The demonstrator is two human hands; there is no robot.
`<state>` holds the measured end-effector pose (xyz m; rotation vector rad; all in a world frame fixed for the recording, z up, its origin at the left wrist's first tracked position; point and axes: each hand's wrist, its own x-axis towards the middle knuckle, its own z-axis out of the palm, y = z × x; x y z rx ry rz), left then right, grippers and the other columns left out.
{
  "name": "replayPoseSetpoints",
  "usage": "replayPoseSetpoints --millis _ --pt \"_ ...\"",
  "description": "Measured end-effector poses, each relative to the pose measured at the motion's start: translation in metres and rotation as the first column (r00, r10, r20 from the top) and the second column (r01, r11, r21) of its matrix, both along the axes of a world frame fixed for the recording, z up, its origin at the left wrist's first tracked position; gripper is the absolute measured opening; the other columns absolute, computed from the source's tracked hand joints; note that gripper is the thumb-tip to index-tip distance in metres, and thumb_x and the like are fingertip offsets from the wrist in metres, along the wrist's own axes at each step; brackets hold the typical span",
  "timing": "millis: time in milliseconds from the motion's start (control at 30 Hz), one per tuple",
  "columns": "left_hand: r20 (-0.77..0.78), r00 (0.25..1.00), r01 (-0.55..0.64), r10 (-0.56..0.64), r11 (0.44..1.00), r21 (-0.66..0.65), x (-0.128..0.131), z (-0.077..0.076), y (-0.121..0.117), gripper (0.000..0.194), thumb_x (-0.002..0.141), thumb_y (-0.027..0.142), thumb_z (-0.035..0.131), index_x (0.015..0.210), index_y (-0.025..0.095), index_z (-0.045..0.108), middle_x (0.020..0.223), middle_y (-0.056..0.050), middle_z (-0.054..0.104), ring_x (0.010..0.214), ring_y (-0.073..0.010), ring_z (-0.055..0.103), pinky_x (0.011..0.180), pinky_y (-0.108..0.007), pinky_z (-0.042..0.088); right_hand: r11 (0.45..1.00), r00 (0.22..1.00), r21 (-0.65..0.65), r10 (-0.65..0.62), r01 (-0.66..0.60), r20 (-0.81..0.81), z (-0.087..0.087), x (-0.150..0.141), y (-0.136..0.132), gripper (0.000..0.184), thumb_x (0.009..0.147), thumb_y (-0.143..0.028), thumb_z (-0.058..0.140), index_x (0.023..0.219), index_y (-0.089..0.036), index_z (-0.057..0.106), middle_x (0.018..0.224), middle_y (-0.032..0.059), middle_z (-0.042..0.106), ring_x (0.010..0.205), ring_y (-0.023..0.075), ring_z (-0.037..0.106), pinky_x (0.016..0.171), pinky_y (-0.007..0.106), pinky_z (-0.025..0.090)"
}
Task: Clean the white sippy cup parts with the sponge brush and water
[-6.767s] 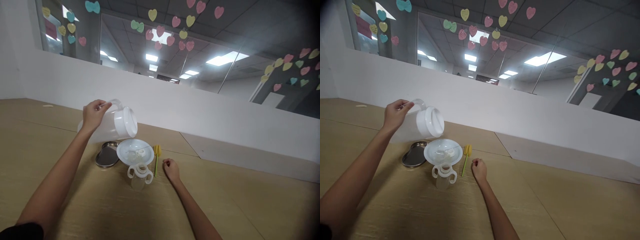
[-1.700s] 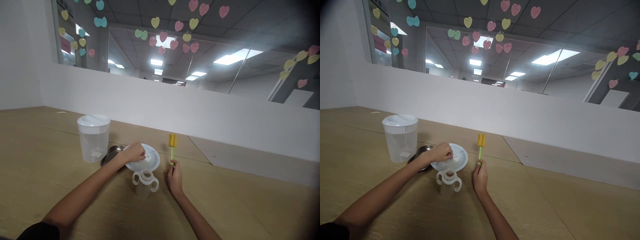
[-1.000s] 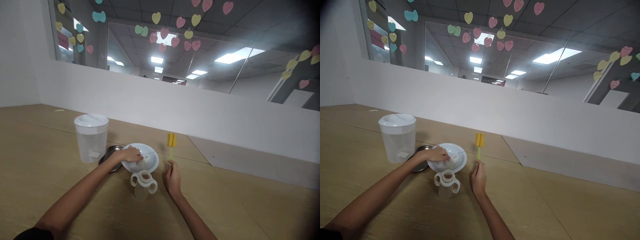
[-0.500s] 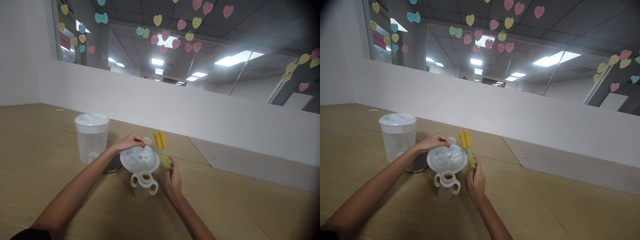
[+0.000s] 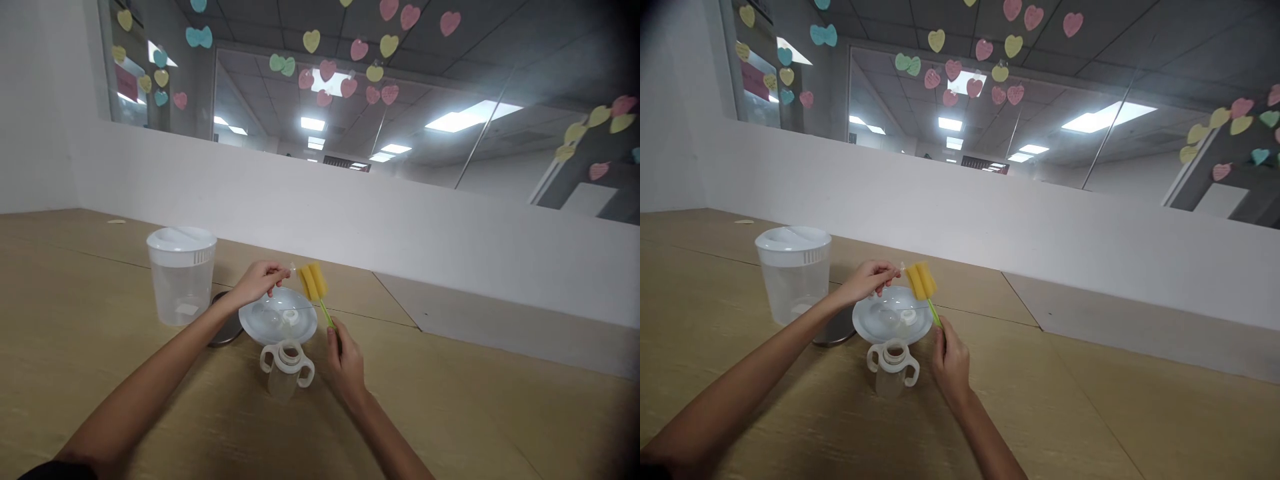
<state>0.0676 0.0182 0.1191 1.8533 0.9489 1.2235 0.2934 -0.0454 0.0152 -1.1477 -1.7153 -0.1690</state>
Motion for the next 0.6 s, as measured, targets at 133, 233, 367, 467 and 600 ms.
replayPoseSetpoints --millis 133,233,367,467,600 --pt "-0.156 0.984 -0.065 0.081 0.993 0.103 0.002 0.000 -0.006 0.036 0.080 0.047 0.051 0.076 0.013 0.063 0.059 0.002 0.054 0.043 -0.0072 0.045 0.042 -0.019 0.032 0.998 0.998 0.029 -0.062 0.061 0.031 -0.003 0.001 0.004 0.037 0.093 -0.032 0.035 0.111 -0.014 0.063 0.100 0.0114 0.071 0.083 0.0198 0.068 0.071 0.029 0.054" --pt "-0.239 0.959 -0.099 0.151 0.971 0.216 0.004 0.003 -0.011 0.036 0.082 0.045 0.051 0.071 0.013 0.064 0.060 0.000 0.058 0.052 -0.0101 0.049 0.049 -0.021 0.034 0.992 0.992 0.030 -0.122 0.121 0.029 -0.002 0.003 0.007 0.039 0.094 -0.033 0.034 0.110 -0.013 0.063 0.100 0.0123 0.071 0.083 0.0208 0.069 0.071 0.030 0.055" --pt "-0.327 0.905 -0.160 0.274 0.929 0.334 0.005 0.008 -0.016 0.028 0.082 0.036 0.051 0.072 0.013 0.066 0.064 -0.001 0.063 0.060 -0.0122 0.053 0.056 -0.022 0.034 0.989 0.993 0.123 -0.096 0.087 0.072 -0.001 0.005 0.008 0.038 0.094 -0.032 0.035 0.111 -0.013 0.063 0.102 0.0120 0.070 0.087 0.0199 0.068 0.075 0.030 0.055" --pt "-0.391 0.855 -0.187 0.340 0.906 0.381 0.006 0.007 -0.016 0.026 0.082 0.031 0.051 0.068 0.014 0.064 0.061 0.000 0.062 0.056 -0.0115 0.052 0.055 -0.022 0.032 0.991 0.983 0.122 -0.082 0.062 0.166 -0.001 0.004 0.007 0.038 0.095 -0.030 0.034 0.111 -0.013 0.063 0.099 0.0114 0.071 0.082 0.0191 0.069 0.069 0.028 0.056" --pt "-0.436 0.802 -0.200 0.408 0.871 0.448 0.007 0.000 -0.011 0.020 0.081 0.025 0.051 0.073 0.015 0.066 0.065 -0.002 0.065 0.060 -0.0129 0.056 0.057 -0.023 0.033 0.989 0.985 0.119 -0.100 0.083 0.141 0.002 0.003 0.005 0.037 0.095 -0.027 0.033 0.112 -0.013 0.062 0.099 0.0118 0.071 0.083 0.0191 0.069 0.071 0.029 0.055"
